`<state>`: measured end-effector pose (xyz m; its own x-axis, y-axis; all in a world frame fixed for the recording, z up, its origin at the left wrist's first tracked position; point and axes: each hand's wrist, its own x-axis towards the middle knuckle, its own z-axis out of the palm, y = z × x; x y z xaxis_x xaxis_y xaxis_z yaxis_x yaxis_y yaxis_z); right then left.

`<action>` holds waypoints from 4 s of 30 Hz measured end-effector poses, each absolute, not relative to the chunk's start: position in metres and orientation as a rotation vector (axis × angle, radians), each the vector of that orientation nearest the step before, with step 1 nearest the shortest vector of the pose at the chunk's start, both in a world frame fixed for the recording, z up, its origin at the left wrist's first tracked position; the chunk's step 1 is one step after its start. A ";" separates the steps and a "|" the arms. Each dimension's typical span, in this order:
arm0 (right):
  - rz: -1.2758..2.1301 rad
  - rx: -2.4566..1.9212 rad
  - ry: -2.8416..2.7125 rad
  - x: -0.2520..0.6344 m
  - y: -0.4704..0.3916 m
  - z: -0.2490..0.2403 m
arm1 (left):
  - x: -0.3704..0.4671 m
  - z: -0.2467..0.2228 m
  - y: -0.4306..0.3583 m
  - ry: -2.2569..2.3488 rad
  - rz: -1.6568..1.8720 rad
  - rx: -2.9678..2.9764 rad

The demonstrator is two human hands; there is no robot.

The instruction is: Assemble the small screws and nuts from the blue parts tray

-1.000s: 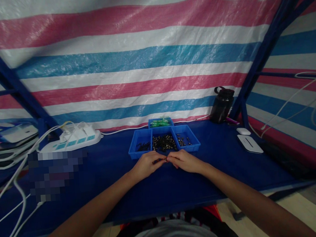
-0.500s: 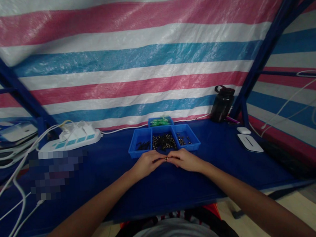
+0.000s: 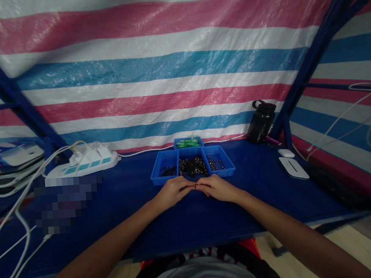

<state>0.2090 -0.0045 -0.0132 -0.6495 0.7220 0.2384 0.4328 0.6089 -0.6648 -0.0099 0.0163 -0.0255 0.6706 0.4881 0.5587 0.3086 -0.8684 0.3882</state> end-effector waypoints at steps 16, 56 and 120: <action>0.896 -0.959 -2.347 0.207 -0.007 -0.011 | -0.009 -0.026 0.016 0.596 0.992 2.595; 0.633 -0.950 -2.322 0.211 -0.004 -0.014 | -0.009 -0.026 0.015 0.699 0.977 2.589; 1.116 -0.994 -2.151 0.210 -0.007 -0.010 | -0.012 -0.019 0.011 0.714 0.744 2.693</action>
